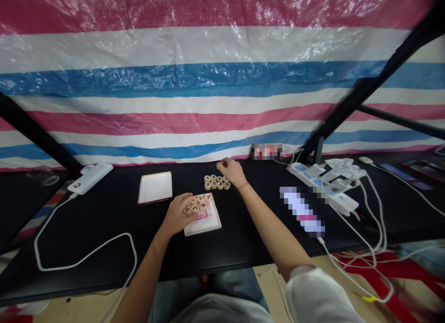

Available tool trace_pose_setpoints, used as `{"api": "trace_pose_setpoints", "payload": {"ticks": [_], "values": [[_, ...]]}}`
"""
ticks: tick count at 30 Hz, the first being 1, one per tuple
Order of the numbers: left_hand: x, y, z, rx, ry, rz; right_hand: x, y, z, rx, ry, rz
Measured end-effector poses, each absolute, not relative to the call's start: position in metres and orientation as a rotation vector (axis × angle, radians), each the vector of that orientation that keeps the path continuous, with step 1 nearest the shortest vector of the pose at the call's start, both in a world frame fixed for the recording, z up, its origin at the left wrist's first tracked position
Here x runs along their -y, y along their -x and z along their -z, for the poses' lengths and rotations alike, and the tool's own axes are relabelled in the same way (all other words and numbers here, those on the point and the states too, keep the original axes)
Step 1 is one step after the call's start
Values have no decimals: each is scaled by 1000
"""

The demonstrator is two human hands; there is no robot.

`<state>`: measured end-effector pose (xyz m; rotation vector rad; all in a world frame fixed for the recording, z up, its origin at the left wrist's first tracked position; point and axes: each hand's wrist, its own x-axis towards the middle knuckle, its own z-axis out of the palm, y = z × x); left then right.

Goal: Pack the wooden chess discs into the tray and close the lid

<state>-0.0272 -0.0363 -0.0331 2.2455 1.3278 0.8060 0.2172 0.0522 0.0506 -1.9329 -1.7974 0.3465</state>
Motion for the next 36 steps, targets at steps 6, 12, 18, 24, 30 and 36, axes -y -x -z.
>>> {"api": "trace_pose_setpoints", "payload": {"ticks": [6, 12, 18, 24, 30, 36], "values": [[43, 15, 15, -1324, -2402, -1023, 26, -182, -19, 1570, 1260, -794], [36, -10, -8, -1192, -2308, -1007, 32, -174, 3, 1468, 1124, -882], [28, -27, -7, -1133, -2218, -1116, 31, -185, 6, 1412, 1174, -799], [29, -25, -5, -1261, -2186, -1191, 31, -193, 5, 1160, 1230, -803], [29, -15, -3, -1256, -2242, -1190, 24, -200, 10, 909, 1248, -857], [35, -25, -6, -1164, -2545, -797, 23, -200, 13, 781, 1245, -935]]}}
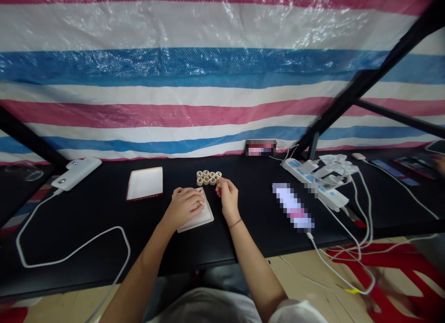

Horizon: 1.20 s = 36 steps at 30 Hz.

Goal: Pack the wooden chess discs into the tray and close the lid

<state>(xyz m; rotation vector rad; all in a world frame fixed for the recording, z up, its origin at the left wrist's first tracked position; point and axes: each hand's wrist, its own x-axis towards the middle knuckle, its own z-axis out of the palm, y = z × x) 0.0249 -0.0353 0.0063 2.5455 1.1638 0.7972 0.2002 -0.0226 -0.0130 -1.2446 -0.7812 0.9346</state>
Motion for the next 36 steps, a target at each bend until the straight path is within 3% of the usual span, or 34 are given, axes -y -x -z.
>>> {"api": "trace_pose_setpoints", "payload": {"ticks": [6, 15, 36], "values": [[39, -36, -3, -1200, -2603, -621, 25, -198, 14, 806, 1215, -952], [34, -34, 6, -1398, -2598, -645, 29, -196, 11, 1000, 1245, -907], [29, -2, 11, -1486, -2542, -604, 55, -192, 15, 1831, 1174, -406]]}}
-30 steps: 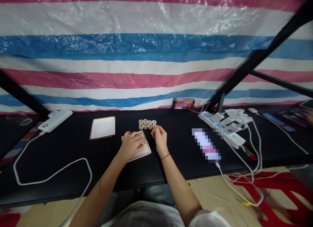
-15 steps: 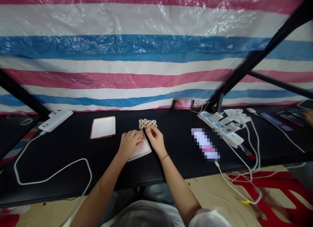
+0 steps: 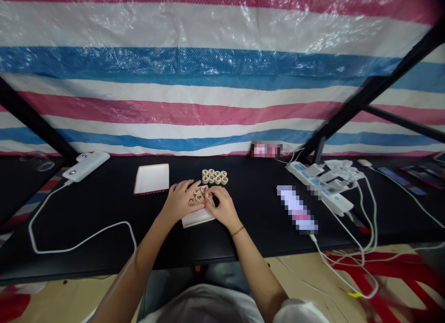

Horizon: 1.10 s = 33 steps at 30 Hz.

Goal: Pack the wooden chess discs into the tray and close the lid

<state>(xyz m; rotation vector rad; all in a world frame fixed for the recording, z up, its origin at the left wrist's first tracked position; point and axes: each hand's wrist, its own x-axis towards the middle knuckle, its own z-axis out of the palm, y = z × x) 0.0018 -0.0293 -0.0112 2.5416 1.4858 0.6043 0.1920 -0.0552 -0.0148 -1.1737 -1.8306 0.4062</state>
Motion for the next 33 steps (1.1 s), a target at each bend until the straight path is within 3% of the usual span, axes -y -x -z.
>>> {"api": "trace_pose_setpoints", "payload": {"ticks": [9, 20, 33], "values": [[27, 14, 41, -1396, -2271, -710, 53, -190, 24, 1812, 1186, -508], [8, 16, 26, -1210, -2203, -597, 49, -188, 27, 1723, 1268, -574], [14, 24, 27, -1117, -1998, -803, 4, -191, -8, 1749, 1521, -233]]}}
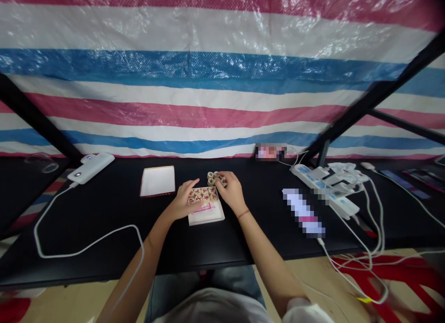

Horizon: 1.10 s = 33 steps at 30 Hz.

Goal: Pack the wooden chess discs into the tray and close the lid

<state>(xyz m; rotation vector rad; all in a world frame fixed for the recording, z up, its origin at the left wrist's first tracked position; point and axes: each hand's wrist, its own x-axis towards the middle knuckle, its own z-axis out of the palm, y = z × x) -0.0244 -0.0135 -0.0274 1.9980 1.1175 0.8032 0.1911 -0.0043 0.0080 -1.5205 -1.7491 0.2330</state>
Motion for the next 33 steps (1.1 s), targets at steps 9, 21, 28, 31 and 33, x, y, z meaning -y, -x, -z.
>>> {"api": "trace_pose_setpoints", "payload": {"ticks": [9, 21, 28, 31, 33], "values": [[16, 29, 24, -1137, -2178, -960, -62, -150, -46, 2223, 2205, -357], [21, 30, 6, -1379, -2206, -1308, -71, -145, -45, 2153, 2166, -325], [15, 29, 13, -1242, -2184, -1341, -22, -150, -38, 1653, 1239, -1193], [17, 27, 14, -1197, -2195, -1311, -2, -145, -30, 1471, 1103, -1388], [18, 26, 14, -1191, -2206, -1305, 4, -143, -25, 1395, 1066, -1430]]}}
